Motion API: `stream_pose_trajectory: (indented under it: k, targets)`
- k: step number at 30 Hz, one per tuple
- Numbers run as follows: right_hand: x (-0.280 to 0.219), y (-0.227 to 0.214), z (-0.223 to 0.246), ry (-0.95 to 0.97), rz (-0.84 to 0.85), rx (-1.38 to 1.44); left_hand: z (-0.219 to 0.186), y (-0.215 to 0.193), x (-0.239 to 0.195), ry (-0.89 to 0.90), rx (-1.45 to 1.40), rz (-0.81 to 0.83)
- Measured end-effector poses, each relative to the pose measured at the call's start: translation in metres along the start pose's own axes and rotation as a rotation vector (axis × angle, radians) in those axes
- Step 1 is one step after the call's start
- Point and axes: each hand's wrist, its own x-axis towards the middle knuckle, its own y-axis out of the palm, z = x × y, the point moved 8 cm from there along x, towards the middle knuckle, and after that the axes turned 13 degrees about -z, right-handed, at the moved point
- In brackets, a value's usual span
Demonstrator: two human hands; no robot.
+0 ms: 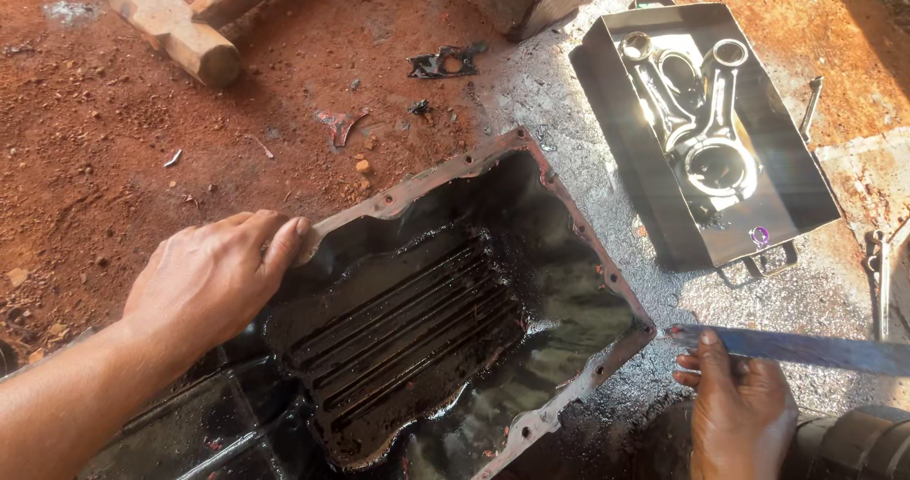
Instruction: The person uses a blue scraper to remove thick black sludge from the surface of a metal engine oil pan. The person holds the pan steady with one hand while scraping the interior with the other. Nearby, a metal tray containing connecting rods and a hammer are visible on the ground.
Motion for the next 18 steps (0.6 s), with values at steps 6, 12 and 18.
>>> stream_pose_trajectory:
  k: [6,12,18]
  targets:
    - [-0.006,0.005,0.005,-0.009,0.073,-0.127,-0.002,-0.004,-0.002,0.01,-0.018,-0.052]
    - [-0.013,0.005,0.036,-0.18,0.094,-0.329,-0.004,-0.006,-0.001,0.051,-0.069,-0.079]
    - [0.007,-0.008,0.007,-0.11,0.016,-0.212,-0.001,-0.003,-0.001,0.01,-0.005,-0.006]
